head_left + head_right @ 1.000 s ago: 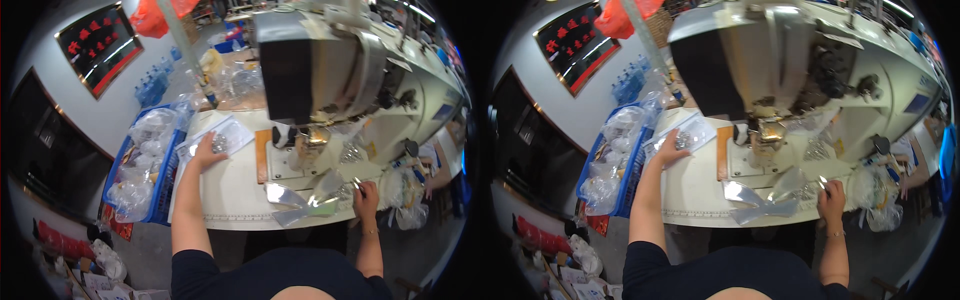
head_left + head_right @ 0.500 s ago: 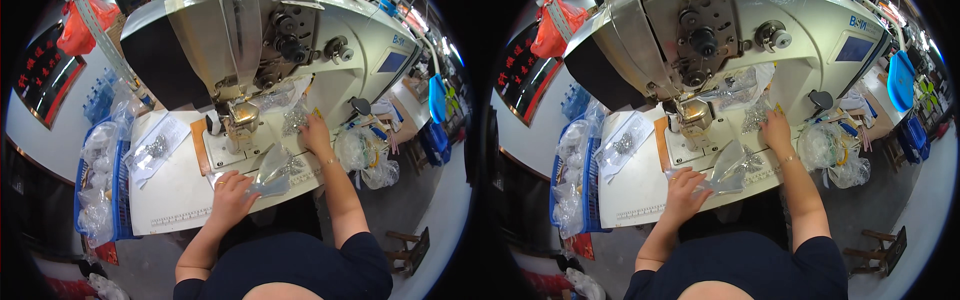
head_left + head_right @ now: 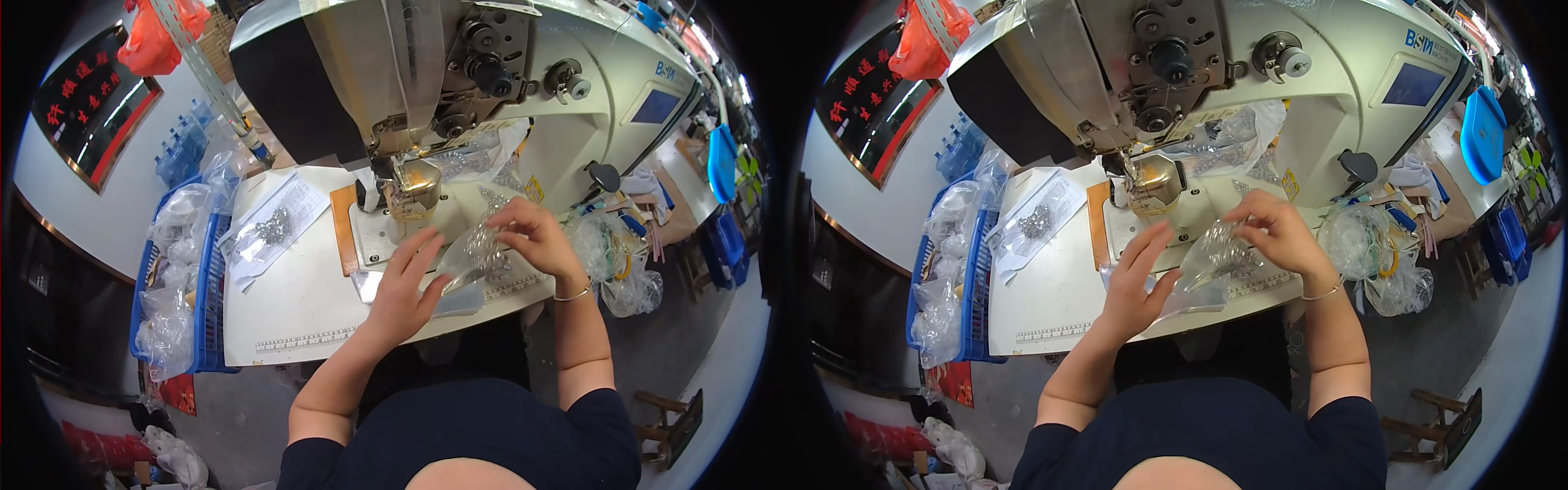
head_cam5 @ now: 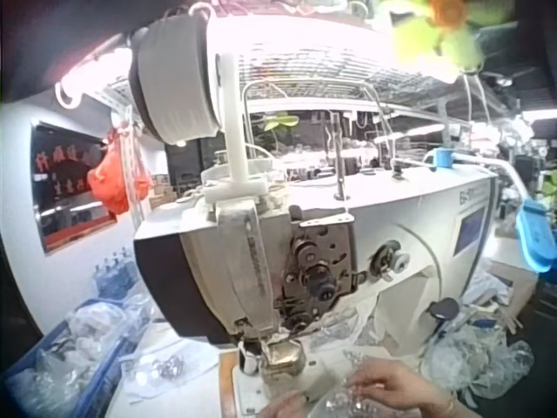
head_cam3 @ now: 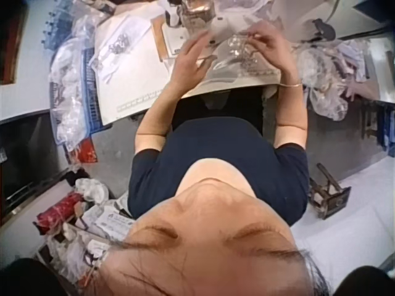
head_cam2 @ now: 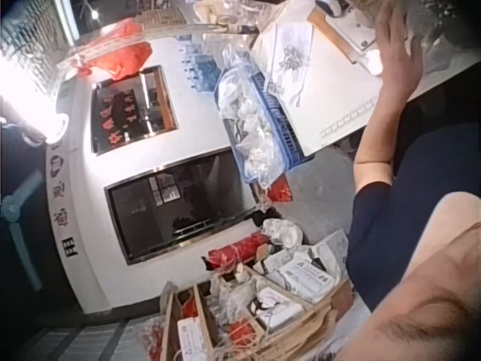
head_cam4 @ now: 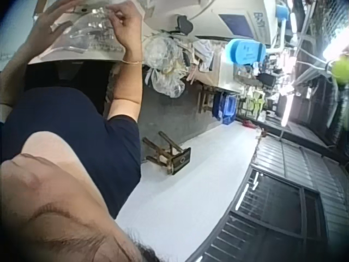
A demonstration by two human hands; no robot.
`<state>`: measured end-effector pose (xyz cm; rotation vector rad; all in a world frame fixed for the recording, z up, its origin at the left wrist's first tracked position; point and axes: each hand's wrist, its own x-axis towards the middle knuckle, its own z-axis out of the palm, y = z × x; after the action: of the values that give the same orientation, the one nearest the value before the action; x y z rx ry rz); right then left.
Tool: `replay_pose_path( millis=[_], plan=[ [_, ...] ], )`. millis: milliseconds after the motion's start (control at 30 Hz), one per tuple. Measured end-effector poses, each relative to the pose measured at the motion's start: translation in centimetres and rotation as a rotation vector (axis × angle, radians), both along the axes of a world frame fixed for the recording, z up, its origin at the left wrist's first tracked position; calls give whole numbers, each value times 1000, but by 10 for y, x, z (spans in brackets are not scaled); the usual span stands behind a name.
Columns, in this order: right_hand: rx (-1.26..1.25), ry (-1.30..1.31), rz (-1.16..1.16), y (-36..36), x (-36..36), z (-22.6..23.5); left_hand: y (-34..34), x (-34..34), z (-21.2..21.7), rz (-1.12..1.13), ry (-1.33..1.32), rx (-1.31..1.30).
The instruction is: The person is sewing small, shiny, silver decorative pieces onto clear plastic bags using a sewing machine. They repeatedly pick up a bag, align the decorations under the needle, and stitch them in place. The person handles the bags and decorations by hand, occasionally adjusting the position of the items on the machine bed.
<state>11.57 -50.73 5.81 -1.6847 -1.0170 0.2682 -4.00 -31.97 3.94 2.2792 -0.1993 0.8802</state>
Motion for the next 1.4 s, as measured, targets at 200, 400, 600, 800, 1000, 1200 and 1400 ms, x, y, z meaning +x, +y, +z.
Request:
replay_pose_path(
  millis=[200,400,600,800,1000,1200,1400],
  plan=[
    [-4,-259,134,16,-31,14,5,21,-24,-321,509,-759],
    [19,226,65,14,-46,-25,-4,-2,-40,-301,338,-1450],
    [-2,451,164,31,-52,-34,6,-22,-42,-221,266,-1166],
    [-73,485,299,37,-51,-27,5,-28,-26,-237,294,-1302],
    [-181,456,150,46,-40,-37,22,-26,-38,-72,514,-1046],
    [68,666,195,31,-32,-32,24,-27,-36,99,319,101],
    [52,667,399,7,-27,-29,14,-30,-37,49,367,293]
  ],
)
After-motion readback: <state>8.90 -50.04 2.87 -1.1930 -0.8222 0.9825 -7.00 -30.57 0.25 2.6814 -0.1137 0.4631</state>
